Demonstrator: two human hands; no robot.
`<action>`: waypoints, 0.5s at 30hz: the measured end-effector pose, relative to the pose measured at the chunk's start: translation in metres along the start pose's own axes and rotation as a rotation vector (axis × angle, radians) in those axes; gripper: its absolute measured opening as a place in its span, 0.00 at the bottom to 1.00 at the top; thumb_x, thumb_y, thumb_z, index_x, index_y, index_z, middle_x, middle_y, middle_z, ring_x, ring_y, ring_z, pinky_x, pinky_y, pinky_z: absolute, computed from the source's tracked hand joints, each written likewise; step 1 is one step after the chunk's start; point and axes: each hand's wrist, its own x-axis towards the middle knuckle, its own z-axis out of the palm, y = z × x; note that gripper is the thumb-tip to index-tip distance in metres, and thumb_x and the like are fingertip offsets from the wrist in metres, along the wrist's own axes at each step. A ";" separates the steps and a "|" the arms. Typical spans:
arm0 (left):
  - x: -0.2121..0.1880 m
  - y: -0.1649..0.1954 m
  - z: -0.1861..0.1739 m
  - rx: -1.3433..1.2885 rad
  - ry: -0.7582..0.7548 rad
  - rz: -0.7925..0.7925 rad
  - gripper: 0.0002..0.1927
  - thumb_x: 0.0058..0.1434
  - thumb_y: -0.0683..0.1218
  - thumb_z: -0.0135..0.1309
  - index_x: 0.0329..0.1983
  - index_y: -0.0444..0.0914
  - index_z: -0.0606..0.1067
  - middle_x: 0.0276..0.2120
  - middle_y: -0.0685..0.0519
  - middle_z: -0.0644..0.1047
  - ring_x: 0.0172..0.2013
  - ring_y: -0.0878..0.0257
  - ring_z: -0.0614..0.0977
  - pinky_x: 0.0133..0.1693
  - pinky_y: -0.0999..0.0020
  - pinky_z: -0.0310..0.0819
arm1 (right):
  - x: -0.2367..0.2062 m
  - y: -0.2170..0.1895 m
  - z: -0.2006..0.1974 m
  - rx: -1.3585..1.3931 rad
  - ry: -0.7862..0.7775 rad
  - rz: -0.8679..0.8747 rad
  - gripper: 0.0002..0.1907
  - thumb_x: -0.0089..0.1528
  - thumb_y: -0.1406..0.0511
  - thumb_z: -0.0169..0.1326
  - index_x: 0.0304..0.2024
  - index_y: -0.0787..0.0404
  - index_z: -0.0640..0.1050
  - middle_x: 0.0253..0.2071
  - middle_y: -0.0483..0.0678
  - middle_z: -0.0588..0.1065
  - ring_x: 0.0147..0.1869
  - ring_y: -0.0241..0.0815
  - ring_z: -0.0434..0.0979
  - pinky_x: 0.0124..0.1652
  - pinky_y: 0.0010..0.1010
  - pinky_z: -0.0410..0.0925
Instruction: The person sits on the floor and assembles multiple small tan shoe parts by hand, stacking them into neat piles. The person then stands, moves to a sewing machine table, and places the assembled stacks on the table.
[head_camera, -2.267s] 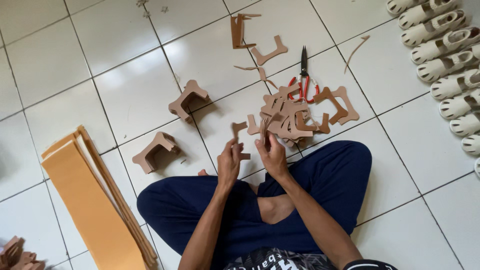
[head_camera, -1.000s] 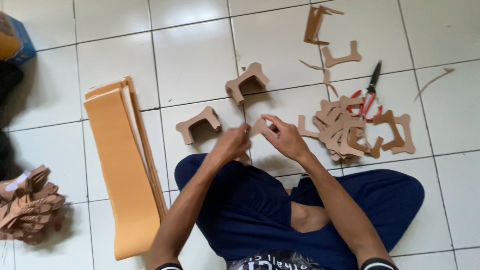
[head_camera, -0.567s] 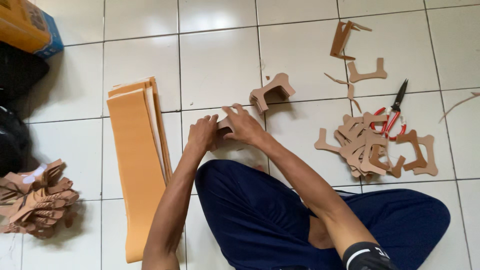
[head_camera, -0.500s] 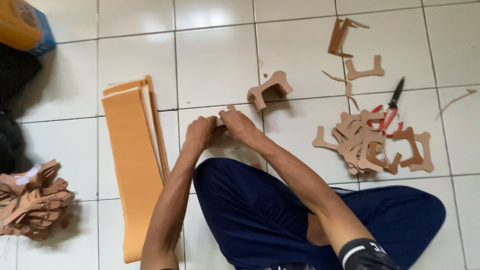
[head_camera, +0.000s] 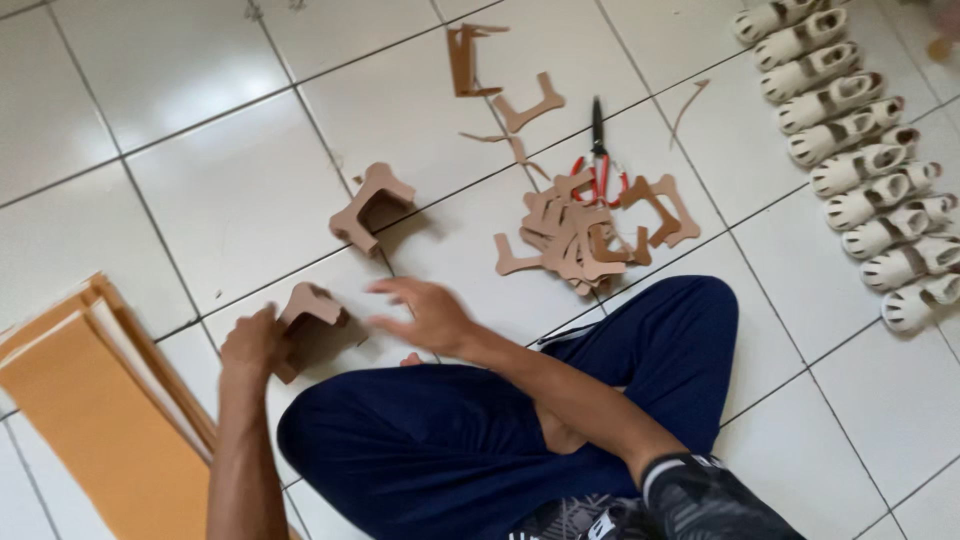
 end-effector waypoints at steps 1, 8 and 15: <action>-0.005 0.000 -0.005 -0.038 -0.021 -0.048 0.34 0.50 0.51 0.70 0.58 0.37 0.71 0.44 0.40 0.82 0.46 0.43 0.84 0.46 0.49 0.80 | -0.016 0.024 -0.024 0.010 0.150 0.083 0.25 0.57 0.56 0.67 0.54 0.57 0.80 0.54 0.48 0.80 0.52 0.43 0.81 0.50 0.33 0.75; -0.059 0.090 0.018 -0.588 0.606 0.292 0.19 0.63 0.53 0.57 0.49 0.35 0.77 0.41 0.43 0.83 0.43 0.48 0.84 0.45 0.54 0.78 | -0.088 0.145 -0.178 -0.725 0.724 0.382 0.38 0.50 0.53 0.72 0.55 0.65 0.72 0.48 0.63 0.72 0.53 0.60 0.71 0.51 0.53 0.64; -0.069 0.309 0.103 -0.956 0.072 0.202 0.40 0.57 0.63 0.64 0.58 0.26 0.71 0.44 0.34 0.82 0.44 0.48 0.85 0.47 0.59 0.79 | -0.103 0.136 -0.175 -0.168 0.520 0.400 0.35 0.52 0.57 0.70 0.57 0.62 0.72 0.42 0.54 0.79 0.44 0.48 0.80 0.44 0.40 0.73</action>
